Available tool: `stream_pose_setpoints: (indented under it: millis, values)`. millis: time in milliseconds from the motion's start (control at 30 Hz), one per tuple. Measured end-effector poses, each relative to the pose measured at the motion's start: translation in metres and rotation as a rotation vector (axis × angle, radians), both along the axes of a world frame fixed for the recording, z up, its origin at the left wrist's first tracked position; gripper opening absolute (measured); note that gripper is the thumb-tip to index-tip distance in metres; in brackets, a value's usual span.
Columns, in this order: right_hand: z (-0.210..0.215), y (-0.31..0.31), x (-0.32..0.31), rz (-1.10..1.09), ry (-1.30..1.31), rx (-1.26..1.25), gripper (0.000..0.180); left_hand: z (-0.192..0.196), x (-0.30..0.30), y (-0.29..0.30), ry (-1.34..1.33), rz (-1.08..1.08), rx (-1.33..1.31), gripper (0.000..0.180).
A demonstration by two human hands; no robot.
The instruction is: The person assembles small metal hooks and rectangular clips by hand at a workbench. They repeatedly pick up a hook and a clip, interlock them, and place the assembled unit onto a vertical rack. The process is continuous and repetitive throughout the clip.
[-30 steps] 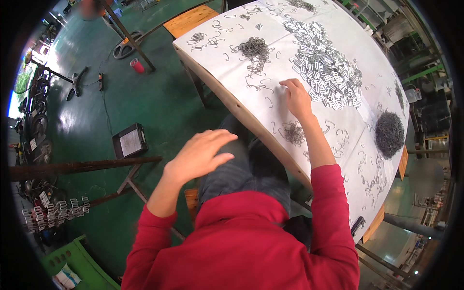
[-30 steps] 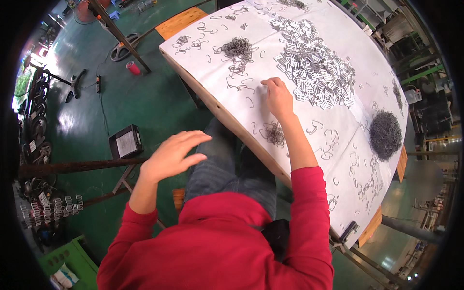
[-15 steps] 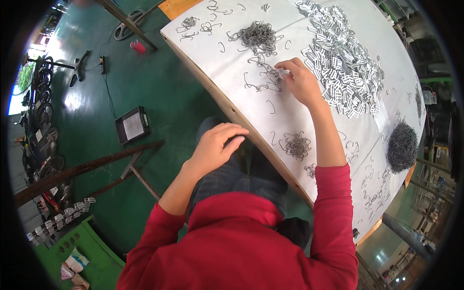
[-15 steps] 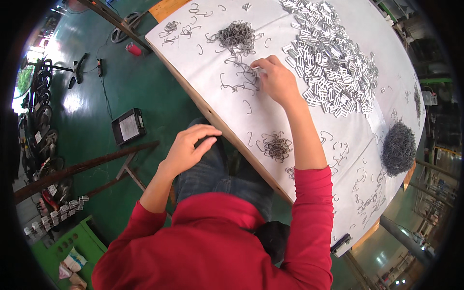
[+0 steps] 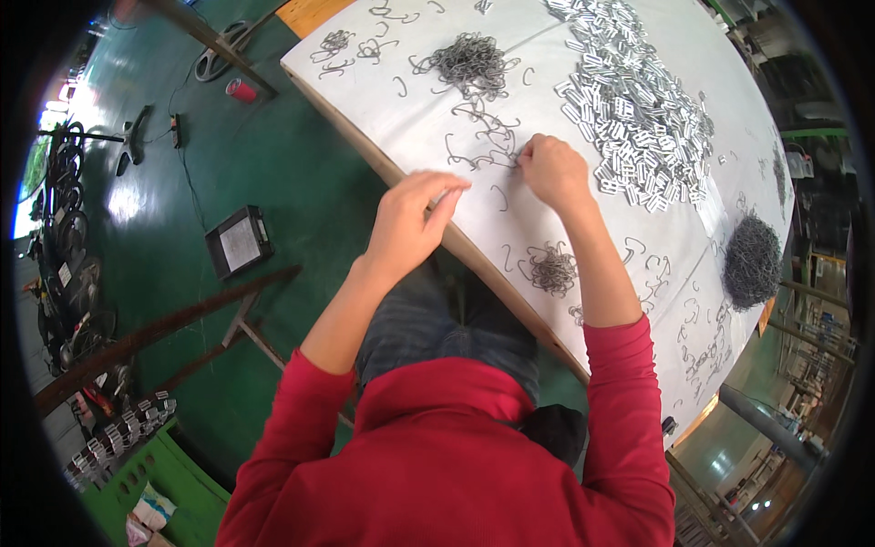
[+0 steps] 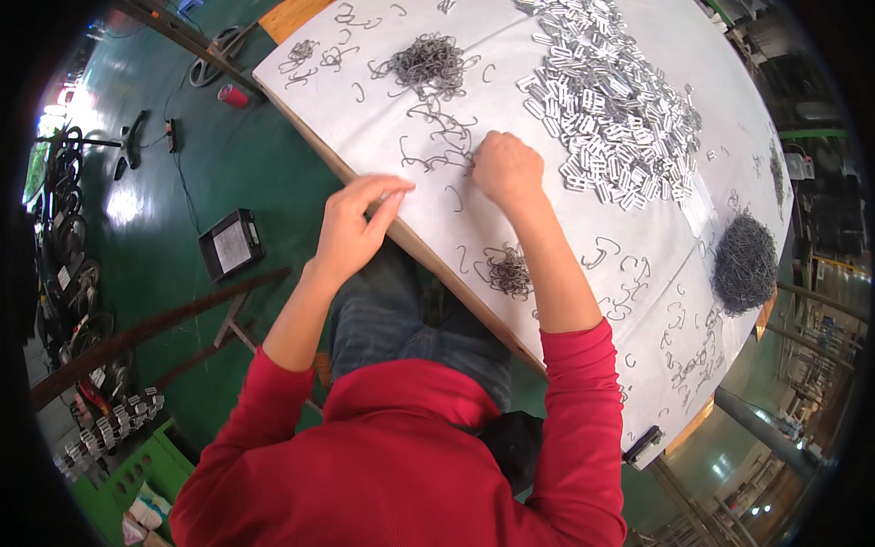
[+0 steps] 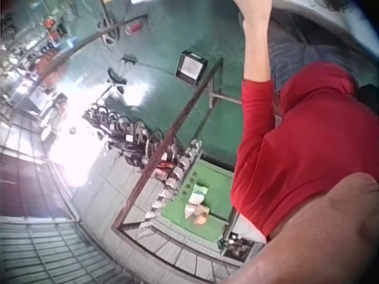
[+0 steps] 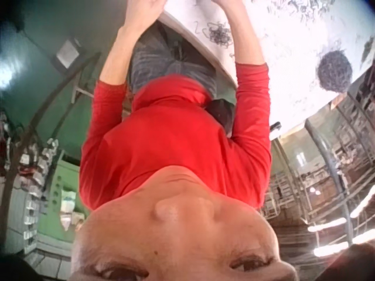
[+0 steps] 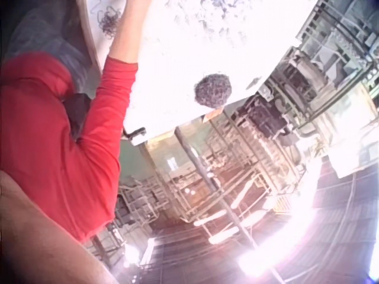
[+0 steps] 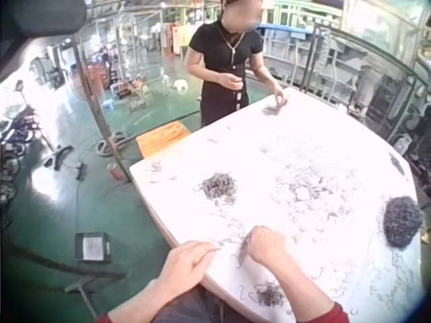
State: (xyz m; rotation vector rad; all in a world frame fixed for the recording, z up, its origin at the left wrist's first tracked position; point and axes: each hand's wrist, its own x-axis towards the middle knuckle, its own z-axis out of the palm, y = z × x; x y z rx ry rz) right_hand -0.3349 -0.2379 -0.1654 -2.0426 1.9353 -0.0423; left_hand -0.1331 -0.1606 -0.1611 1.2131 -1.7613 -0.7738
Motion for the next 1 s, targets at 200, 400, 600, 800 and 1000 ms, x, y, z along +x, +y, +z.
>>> stream_pose_setpoints:
  millis: [200, 400, 600, 800, 1000]
  values:
    - [-0.013, 0.036, -0.020, -0.001, -0.006, -0.270, 0.009, -0.018, -0.084, -0.121, -0.123, -0.077, -0.234, 0.018]
    - [0.000, 0.071, -0.039, -0.156, -0.413, -0.201, 0.005, -0.040, -0.153, -0.179, -0.614, -0.136, -0.282, 0.021]
    - [0.004, 0.090, -0.080, -0.511, -1.080, 0.027, 0.012, -0.043, -0.144, -0.121, -0.434, -0.281, -0.184, 0.013]
    - [0.017, 0.089, -0.085, -0.617, -1.309, -0.004, 0.013, -0.023, -0.132, -0.093, -0.458, -0.280, -0.133, 0.014]
    - [0.021, 0.102, -0.090, -0.644, -1.400, -0.049, 0.015, -0.027, -0.131, -0.080, -0.350, -0.189, -0.057, 0.018]
